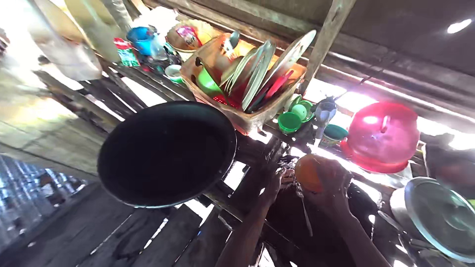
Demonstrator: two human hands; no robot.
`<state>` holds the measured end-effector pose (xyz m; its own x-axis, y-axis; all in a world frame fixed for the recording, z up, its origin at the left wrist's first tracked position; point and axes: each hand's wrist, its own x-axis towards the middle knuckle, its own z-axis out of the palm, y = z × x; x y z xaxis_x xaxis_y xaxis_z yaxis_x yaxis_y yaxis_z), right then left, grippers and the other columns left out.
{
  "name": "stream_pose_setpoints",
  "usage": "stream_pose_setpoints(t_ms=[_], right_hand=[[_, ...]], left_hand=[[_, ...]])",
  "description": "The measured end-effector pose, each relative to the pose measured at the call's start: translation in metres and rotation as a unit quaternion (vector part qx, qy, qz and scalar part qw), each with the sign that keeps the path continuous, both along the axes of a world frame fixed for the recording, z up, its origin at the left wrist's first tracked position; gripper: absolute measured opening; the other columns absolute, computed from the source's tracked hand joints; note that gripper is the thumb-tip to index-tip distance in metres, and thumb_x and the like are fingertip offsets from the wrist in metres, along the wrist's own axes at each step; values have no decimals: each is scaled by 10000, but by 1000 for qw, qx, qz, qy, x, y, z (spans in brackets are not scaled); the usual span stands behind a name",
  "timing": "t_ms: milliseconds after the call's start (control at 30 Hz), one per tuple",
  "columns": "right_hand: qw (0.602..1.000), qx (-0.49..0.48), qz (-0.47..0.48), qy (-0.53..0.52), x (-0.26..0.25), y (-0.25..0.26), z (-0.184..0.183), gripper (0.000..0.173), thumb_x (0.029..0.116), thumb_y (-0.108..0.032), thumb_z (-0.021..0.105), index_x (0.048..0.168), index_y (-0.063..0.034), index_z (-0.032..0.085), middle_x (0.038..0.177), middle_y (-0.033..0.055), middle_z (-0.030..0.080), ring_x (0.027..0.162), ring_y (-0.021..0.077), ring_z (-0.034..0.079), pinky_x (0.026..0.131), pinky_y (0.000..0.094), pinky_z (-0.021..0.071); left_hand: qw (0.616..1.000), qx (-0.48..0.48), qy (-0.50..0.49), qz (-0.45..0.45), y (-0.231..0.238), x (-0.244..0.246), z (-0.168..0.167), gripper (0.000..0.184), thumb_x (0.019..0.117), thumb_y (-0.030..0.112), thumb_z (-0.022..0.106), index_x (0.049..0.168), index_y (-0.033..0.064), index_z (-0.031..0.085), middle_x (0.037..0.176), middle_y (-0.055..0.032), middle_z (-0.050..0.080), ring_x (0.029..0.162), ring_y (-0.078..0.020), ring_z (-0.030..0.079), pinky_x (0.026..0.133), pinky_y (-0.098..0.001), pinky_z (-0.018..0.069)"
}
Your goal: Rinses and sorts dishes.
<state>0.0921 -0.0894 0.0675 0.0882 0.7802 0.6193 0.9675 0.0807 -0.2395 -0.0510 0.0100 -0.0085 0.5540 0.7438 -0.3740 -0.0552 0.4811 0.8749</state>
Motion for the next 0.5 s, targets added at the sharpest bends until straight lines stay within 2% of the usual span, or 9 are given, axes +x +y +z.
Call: stream_pose_setpoints(t_ms=[67,133,200,267,333,400,433,500], right_hand=[[993,94,27,-66,-15,19,27,726,759,-421,823,1400,-182,580,1372,292,526,1297,478,478,1087,611,333],[980,154,79,-99,-31,56,52,603,813,-316,820,1357,-203,585,1371,238,524,1327,410,461,1103,560,338],[960,197,146,-138,-52,114,81,566,820,-158,809,1348,-215,614,1412,206,532,1361,388,475,1103,555,403],[930,230,210,-195,-76,185,105,448,915,-79,717,1340,-207,660,1386,204,598,1342,414,515,1094,549,438],[905,191,270,-267,-101,248,117,471,966,-8,615,1389,-215,626,1427,177,593,1384,423,490,1137,529,413],[873,122,344,-323,-123,298,116,505,996,18,540,1437,-223,588,1545,128,503,1481,376,390,1200,486,369],[861,84,357,-352,-135,314,113,522,1001,52,499,1448,-205,583,1594,105,451,1521,347,332,1233,464,320],[864,8,307,-399,-164,329,111,540,995,103,450,1471,-127,562,1644,116,370,1559,329,246,1280,450,200]], left_hand=[[999,19,35,26,-1,-8,20,444,1136,234,292,1424,-28,505,1347,-204,611,1128,-238,648,941,-419,522],[995,37,71,52,-1,-7,18,386,1125,185,321,1358,-29,543,1247,-183,644,997,-218,666,824,-395,550],[993,48,83,62,1,-6,7,369,1122,176,334,1330,-28,561,1206,-174,673,960,-221,691,801,-402,567],[992,61,99,55,3,-6,3,367,1118,178,337,1325,-22,565,1187,-164,684,962,-218,696,814,-402,572],[989,73,117,45,6,-4,-1,357,1116,184,354,1324,-13,567,1163,-153,692,934,-211,697,793,-394,572],[986,93,135,26,5,-3,-3,354,1109,184,359,1318,-5,573,1162,-146,689,928,-210,697,788,-391,579],[984,104,142,18,5,-4,-2,349,1106,174,364,1315,-9,575,1167,-150,684,934,-212,696,801,-390,581],[978,132,160,10,4,-7,2,352,1097,157,370,1315,-24,579,1169,-169,679,972,-223,690,860,-399,572]])
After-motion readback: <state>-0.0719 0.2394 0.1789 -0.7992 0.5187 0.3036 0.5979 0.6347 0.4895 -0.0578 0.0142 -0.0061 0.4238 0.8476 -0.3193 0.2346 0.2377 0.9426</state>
